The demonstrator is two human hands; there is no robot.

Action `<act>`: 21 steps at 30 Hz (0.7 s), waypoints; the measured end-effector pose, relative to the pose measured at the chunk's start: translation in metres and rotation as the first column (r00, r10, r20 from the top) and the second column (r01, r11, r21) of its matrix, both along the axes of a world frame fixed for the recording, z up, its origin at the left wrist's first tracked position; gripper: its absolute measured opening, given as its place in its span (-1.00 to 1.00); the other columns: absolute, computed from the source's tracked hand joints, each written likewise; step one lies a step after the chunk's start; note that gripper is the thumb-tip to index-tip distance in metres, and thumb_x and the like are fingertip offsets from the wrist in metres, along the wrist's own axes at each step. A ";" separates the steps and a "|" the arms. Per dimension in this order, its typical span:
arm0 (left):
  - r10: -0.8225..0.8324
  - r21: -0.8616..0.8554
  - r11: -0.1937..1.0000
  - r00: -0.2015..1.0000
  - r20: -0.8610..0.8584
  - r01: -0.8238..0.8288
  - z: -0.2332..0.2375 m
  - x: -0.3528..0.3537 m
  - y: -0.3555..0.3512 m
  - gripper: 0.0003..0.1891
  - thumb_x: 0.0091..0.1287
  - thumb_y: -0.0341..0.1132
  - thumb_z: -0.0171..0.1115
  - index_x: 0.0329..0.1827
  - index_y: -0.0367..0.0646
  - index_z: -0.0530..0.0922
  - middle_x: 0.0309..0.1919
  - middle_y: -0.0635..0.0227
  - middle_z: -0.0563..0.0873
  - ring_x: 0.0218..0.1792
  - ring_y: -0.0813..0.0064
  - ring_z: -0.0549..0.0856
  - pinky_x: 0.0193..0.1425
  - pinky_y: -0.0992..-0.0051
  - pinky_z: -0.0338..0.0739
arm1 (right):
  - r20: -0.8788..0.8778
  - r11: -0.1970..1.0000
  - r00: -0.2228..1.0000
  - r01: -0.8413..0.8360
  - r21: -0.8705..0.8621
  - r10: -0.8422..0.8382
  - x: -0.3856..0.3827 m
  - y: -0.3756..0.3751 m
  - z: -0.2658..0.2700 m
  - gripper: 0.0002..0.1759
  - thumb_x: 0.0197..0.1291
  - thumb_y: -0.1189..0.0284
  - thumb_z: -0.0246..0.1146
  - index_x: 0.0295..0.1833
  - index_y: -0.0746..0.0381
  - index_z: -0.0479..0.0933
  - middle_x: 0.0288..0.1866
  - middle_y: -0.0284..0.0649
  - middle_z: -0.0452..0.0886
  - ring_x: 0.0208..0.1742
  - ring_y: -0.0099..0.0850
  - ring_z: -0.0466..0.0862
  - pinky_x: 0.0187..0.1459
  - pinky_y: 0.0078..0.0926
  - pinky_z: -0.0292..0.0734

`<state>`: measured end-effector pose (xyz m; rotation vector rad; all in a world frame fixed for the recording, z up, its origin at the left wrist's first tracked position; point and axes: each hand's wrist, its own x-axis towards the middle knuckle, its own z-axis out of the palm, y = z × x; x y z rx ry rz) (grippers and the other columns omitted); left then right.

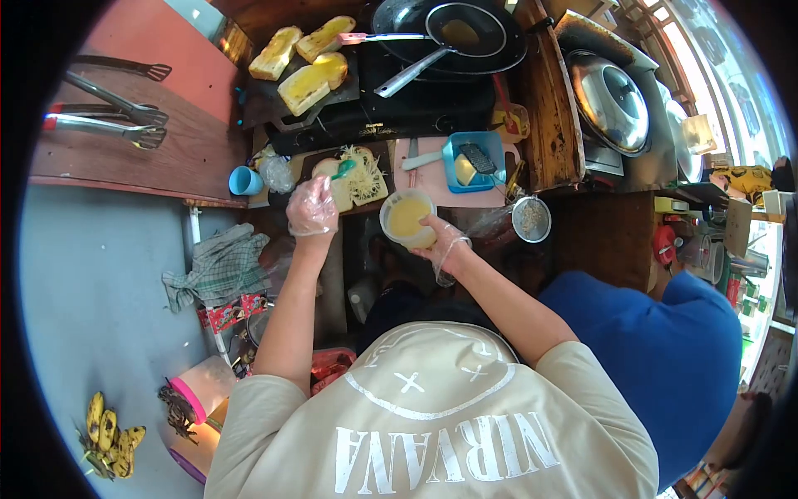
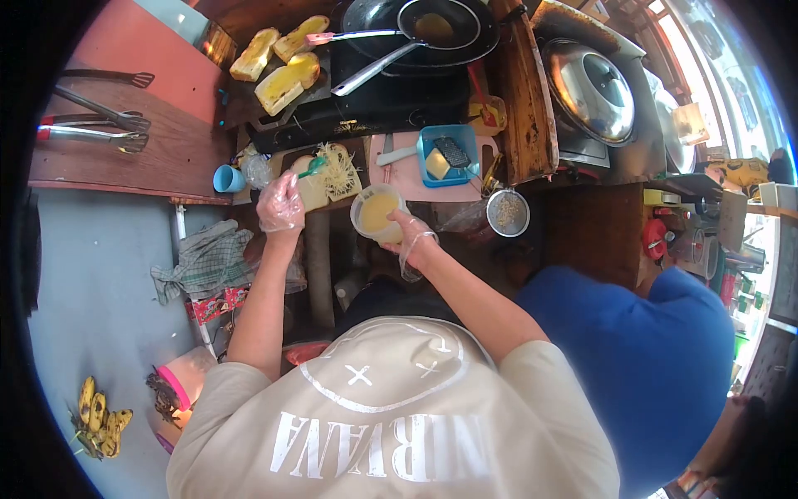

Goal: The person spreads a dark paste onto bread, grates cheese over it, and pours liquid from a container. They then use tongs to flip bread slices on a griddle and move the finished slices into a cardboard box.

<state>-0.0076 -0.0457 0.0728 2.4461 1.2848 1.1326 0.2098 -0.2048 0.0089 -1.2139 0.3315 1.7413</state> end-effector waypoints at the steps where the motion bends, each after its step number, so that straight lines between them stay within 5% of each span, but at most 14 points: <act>1: 0.022 0.043 0.999 1.000 -0.008 -0.022 0.000 -0.005 -0.002 -0.78 0.17 -0.54 0.25 -0.11 -0.15 0.67 -0.37 0.10 0.68 -0.35 0.00 0.67 -0.23 0.12 0.58 | 0.001 1.000 1.000 0.004 0.001 -0.004 0.000 -0.001 -0.001 -0.35 0.12 0.28 0.37 0.30 0.23 0.36 0.23 -0.04 0.51 0.20 -0.16 0.59 0.07 -0.16 0.64; 7: 0.090 0.174 0.982 0.990 -0.109 -0.071 0.003 -0.031 0.003 -0.87 0.29 -0.50 0.29 -0.13 -0.18 0.68 -0.36 0.14 0.72 -0.34 0.07 0.72 -0.24 0.20 0.59 | -0.030 1.000 1.000 -0.008 -0.014 0.007 -0.005 0.003 -0.010 -0.36 0.13 0.31 0.36 0.31 0.24 0.35 0.23 -0.03 0.51 0.20 -0.15 0.59 0.07 -0.15 0.64; 13: 0.152 0.048 0.987 0.988 0.021 -0.153 0.026 -0.031 -0.002 -0.90 0.32 -0.44 0.30 -0.21 -0.28 0.72 -0.41 0.04 0.73 -0.41 0.05 0.71 -0.27 0.22 0.61 | -0.026 0.995 0.996 -0.080 0.056 0.081 -0.016 0.020 0.000 -0.32 0.17 0.36 0.34 0.38 0.28 0.32 0.27 -0.01 0.51 0.26 -0.10 0.58 0.15 -0.08 0.63; 15: -0.004 -0.041 0.999 1.000 -0.023 0.003 0.037 -0.025 -0.011 -0.88 0.35 -0.44 0.28 -0.17 -0.28 0.73 -0.35 0.03 0.76 -0.38 0.10 0.72 -0.24 0.26 0.63 | -0.012 0.996 0.999 -0.052 0.072 0.053 -0.019 0.023 0.009 -0.34 0.16 0.37 0.34 0.36 0.32 0.34 0.26 0.00 0.53 0.24 -0.08 0.60 0.17 -0.01 0.63; 16: -0.124 -0.302 0.949 0.988 -0.088 0.093 0.032 -0.027 -0.013 -0.79 0.39 -0.33 0.25 -0.08 -0.28 0.73 -0.24 0.01 0.76 -0.21 0.06 0.71 -0.06 0.23 0.62 | -0.021 0.993 0.998 -0.056 0.099 0.058 -0.020 0.025 0.011 -0.36 0.16 0.35 0.35 0.34 0.30 0.37 0.23 -0.03 0.55 0.23 -0.08 0.61 0.14 -0.01 0.64; 18: -0.309 -0.271 0.931 0.925 -0.220 0.246 0.056 -0.003 -0.030 -0.62 0.43 -0.17 0.19 0.13 -0.29 0.66 -0.08 -0.02 0.72 -0.04 -0.01 0.65 0.12 0.14 0.55 | -0.027 0.981 0.999 -0.029 0.191 0.034 -0.012 0.022 0.042 -0.39 0.19 0.29 0.34 0.32 0.26 0.42 0.19 -0.09 0.60 0.18 -0.15 0.65 0.13 -0.06 0.63; 21: -0.421 -0.120 0.906 0.892 -0.166 0.406 0.090 0.026 -0.036 -0.41 0.46 0.00 0.11 0.36 -0.29 0.49 0.04 -0.07 0.63 0.03 -0.11 0.61 0.18 0.06 0.49 | -0.029 0.948 1.000 0.001 0.319 0.008 0.006 0.011 0.073 -0.47 0.25 0.29 0.28 0.29 0.27 0.44 0.19 -0.08 0.61 0.19 -0.18 0.66 0.14 -0.14 0.64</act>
